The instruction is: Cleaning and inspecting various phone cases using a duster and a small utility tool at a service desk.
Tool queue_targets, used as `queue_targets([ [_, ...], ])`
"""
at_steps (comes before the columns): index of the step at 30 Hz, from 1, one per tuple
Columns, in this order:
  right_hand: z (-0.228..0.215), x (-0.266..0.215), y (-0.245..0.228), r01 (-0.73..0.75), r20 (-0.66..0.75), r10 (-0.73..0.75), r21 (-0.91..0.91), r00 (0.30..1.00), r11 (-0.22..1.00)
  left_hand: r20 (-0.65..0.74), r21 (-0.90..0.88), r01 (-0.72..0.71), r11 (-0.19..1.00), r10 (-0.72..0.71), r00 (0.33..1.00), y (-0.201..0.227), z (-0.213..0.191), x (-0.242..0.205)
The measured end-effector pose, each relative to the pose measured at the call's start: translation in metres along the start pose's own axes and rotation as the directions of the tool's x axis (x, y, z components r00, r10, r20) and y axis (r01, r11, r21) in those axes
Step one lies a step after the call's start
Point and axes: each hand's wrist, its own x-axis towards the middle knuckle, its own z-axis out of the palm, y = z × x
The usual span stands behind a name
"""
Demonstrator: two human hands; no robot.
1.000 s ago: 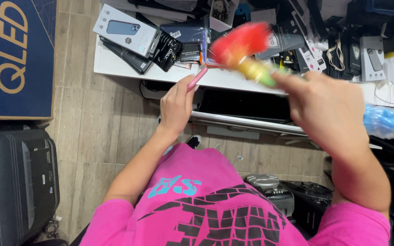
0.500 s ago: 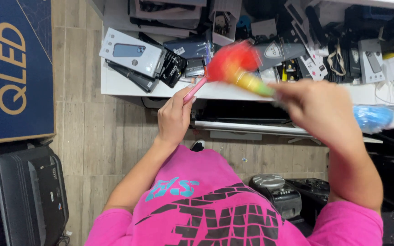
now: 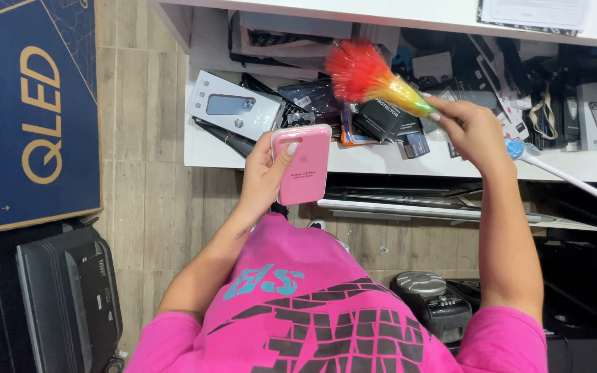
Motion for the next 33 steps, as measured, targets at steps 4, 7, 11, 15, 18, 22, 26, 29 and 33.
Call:
queue_targets([
  [4,0.035,0.032,0.032,0.04,-0.116,-0.042,-0.019,0.992,0.999,-0.01,0.038,-0.047,0.998,0.047,0.999,-0.002,-0.016,0.007],
  [7,0.066,0.063,0.074,0.066,-0.182,-0.103,-0.201,0.978,0.977,-0.001,0.044,-0.087,0.995,0.088,0.996,0.011,-0.02,0.01],
  [11,0.102,0.113,0.144,0.079,-0.217,-0.214,-0.503,0.952,0.86,-0.01,-0.062,-0.051,0.997,0.05,0.999,0.017,-0.02,0.011],
  [15,0.117,0.142,0.164,0.057,-0.234,-0.243,-0.599,0.942,0.799,-0.002,-0.129,-0.03,0.991,0.03,1.0,0.018,-0.021,0.013],
  [18,0.134,0.158,0.18,0.091,-0.284,-0.326,-0.612,0.902,0.785,-0.023,-0.181,-0.029,0.983,0.026,0.999,0.021,-0.019,0.012],
  [22,0.148,0.158,0.154,0.044,-0.407,-0.319,-0.557,0.856,0.829,-0.075,-0.203,-0.054,0.978,0.039,0.996,0.021,-0.02,0.011],
  [26,0.146,0.144,0.119,-0.026,-0.423,-0.143,-0.369,0.895,0.929,-0.115,-0.193,-0.056,0.98,0.034,0.993,0.02,-0.021,0.011],
  [29,0.14,0.119,0.088,-0.04,-0.479,-0.12,-0.311,0.87,0.95,-0.116,-0.161,-0.054,0.985,0.036,0.993,0.02,-0.021,0.011],
  [33,0.153,0.093,0.067,0.018,-0.625,-0.12,-0.168,0.771,0.986,-0.083,-0.1,-0.052,0.994,0.044,0.996,0.019,-0.021,0.009],
])
